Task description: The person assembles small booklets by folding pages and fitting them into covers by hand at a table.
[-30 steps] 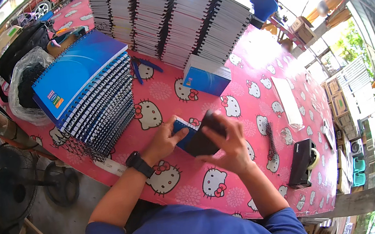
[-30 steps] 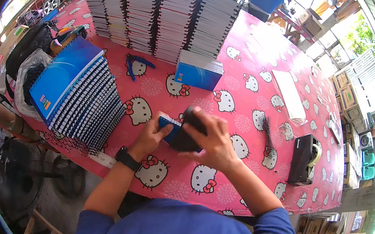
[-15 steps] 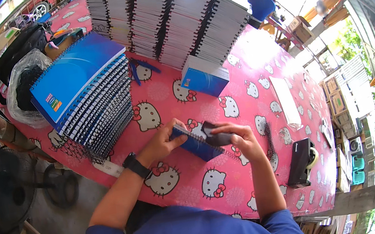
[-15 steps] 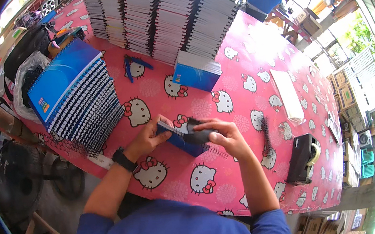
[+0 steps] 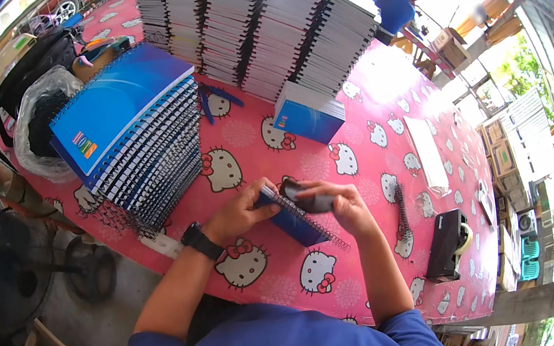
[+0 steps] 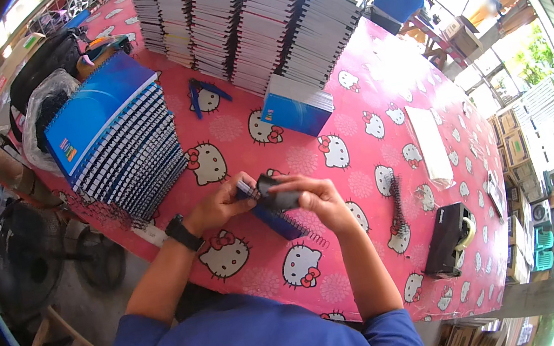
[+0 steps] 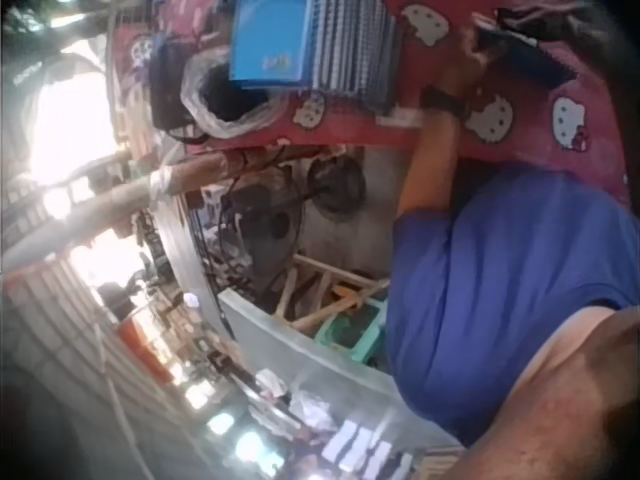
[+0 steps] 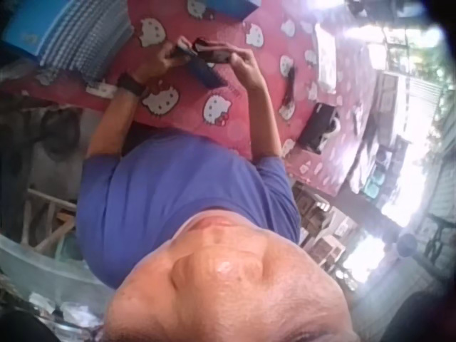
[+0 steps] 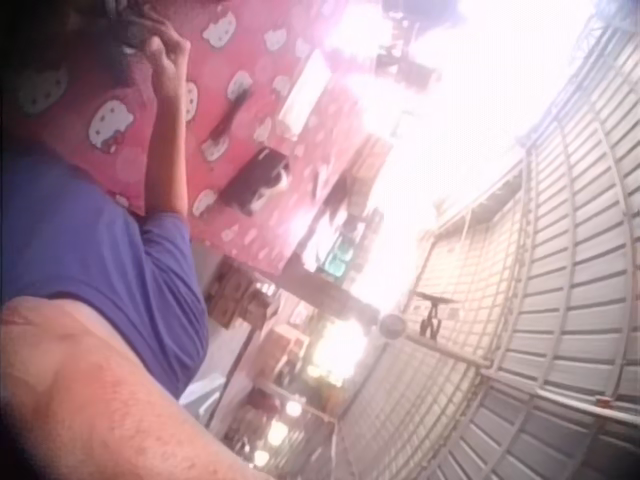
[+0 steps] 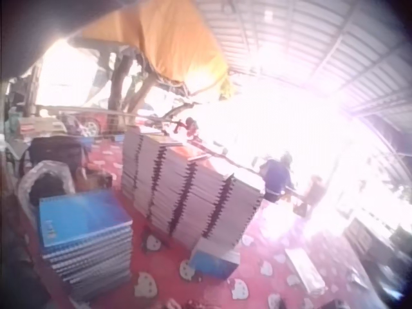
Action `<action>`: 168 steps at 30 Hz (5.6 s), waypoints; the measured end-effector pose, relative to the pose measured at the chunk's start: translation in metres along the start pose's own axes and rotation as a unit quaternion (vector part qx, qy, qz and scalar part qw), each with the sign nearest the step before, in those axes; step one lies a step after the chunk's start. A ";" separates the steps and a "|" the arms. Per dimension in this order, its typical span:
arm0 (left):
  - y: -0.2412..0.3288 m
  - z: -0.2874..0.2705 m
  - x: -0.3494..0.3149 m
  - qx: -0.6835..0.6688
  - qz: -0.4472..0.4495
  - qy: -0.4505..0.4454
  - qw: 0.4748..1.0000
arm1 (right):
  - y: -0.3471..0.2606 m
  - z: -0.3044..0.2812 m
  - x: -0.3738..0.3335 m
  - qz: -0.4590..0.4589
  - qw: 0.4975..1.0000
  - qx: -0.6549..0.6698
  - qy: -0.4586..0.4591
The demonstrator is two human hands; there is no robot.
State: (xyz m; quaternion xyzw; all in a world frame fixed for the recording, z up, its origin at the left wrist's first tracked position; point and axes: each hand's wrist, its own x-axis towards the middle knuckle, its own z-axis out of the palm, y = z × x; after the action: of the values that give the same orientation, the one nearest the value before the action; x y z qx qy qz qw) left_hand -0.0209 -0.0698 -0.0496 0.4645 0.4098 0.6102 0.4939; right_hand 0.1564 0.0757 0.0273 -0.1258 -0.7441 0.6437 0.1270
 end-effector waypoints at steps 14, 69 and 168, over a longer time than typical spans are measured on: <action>-0.003 -0.006 0.007 -0.082 0.027 0.084 0.993 | -0.020 0.053 -0.020 -0.186 0.833 -0.512 0.098; 0.025 0.003 0.005 0.087 0.063 0.145 0.984 | -0.018 0.000 0.003 -0.144 0.875 -0.429 0.173; 0.077 0.075 -0.005 0.598 0.193 0.073 0.774 | 0.000 0.044 -0.014 -0.168 0.860 -0.465 0.130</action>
State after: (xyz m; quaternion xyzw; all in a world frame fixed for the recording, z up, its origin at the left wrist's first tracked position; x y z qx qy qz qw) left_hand 0.0349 -0.0857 0.0409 0.6897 0.6287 0.3566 -0.0429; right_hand 0.1543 0.0298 0.0207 -0.1254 -0.9435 0.1699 0.2555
